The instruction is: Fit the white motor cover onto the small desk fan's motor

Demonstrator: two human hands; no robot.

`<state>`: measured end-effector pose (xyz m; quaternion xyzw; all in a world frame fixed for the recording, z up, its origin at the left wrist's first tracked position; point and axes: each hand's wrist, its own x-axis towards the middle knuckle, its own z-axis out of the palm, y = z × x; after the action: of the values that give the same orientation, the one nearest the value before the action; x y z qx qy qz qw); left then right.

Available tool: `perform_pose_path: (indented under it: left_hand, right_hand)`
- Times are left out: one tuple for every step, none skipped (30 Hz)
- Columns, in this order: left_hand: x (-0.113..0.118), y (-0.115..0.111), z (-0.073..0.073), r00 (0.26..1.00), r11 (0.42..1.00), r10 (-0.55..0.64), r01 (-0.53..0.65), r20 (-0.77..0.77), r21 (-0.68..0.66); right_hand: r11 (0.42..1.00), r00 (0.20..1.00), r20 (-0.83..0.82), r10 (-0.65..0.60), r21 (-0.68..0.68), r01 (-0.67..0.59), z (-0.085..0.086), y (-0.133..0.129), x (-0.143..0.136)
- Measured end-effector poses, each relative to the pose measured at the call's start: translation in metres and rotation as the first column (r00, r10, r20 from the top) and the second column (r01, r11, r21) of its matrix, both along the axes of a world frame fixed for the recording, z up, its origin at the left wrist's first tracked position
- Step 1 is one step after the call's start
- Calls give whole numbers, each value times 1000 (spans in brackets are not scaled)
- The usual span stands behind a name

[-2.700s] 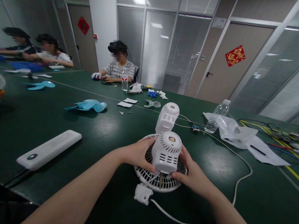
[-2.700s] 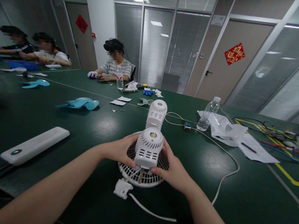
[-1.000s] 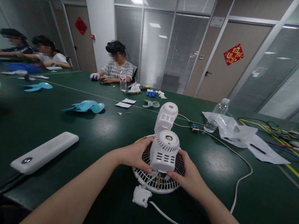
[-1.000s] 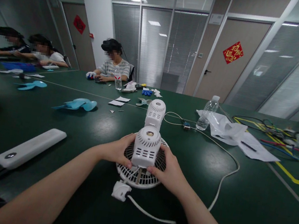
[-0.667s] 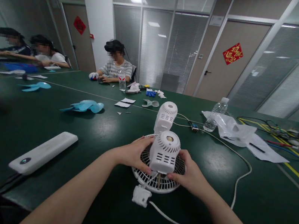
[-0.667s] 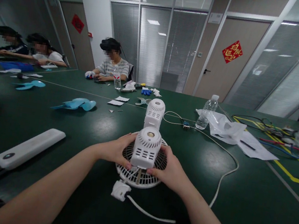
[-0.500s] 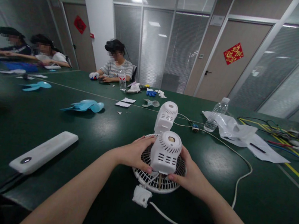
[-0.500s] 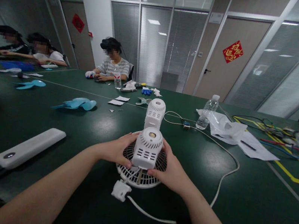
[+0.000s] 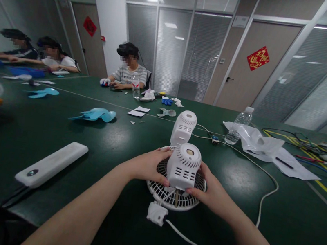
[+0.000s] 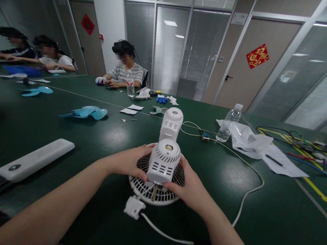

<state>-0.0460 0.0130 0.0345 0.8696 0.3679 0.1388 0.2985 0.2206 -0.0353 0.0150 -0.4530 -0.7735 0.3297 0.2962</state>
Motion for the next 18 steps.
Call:
perform_pose_path:
  left_hand:
    - [0,0,0,1000,1000,-5,5,6,-3]
    - [-1,-1,0,1000,1000,-7,7,13,-8]
    - [-1,-1,0,1000,1000,-9,9,21,-14]
    - [-1,-1,0,1000,1000,-9,9,29,-19]
    - [-1,-2,-1,999,1000,-10,10,35,-23]
    - [-1,-2,-1,999,1000,-11,12,38,-24]
    - [-1,-1,-2,999,1000,-14,15,36,-23]
    - [-1,-1,-3,999,1000,-17,17,31,-19]
    - [-1,-1,-5,1000,1000,-18,18,22,-12]
    - [-1,0,-6,1000,1000,-18,18,11,-2]
    - [0,0,-8,1000,1000,-20,20,0,10]
    - [0,1,-10,1000,1000,-22,22,-6,21]
    - [0,2,-11,1000,999,-25,25,-7,32]
    - [0,2,-12,1000,999,-31,31,-3,40]
    - [0,2,-13,999,998,-37,37,2,44]
    - [0,2,-13,999,998,-41,41,7,46]
    - [0,2,-12,999,998,-45,45,7,44]
    - [1,2,-12,999,998,-48,48,4,41]
  right_hand:
    - [1000,1000,2,0,-3,0,1,0,0]
    - [1000,1000,5,0,-8,0,2,0,0]
    - [1000,1000,12,0,-14,0,4,0,-1]
    - [1000,1000,22,0,-23,0,6,0,-1]
    - [999,999,33,0,-33,1,9,-1,-1]
    - [999,999,44,2,-42,-1,11,-1,0]
    - [999,999,54,6,-50,-3,13,-1,0]
    - [998,998,61,10,-57,-6,15,-1,0]
    - [998,998,65,14,-61,-10,16,-1,0]
    - [998,998,67,16,-65,-11,17,-2,0]
    - [998,998,66,17,-68,-12,17,-2,0]
    - [998,998,62,16,-68,-12,16,-2,0]
    - [998,998,54,16,-65,-12,15,-3,0]
    - [998,999,45,18,-59,-15,13,-3,0]
    - [999,999,34,20,-49,-18,11,-3,0]
    - [999,999,23,22,-38,-21,10,-3,-1]
    - [999,1000,15,23,-27,-23,8,-4,-1]
    - [1000,1000,11,22,-18,-21,7,-4,-1]
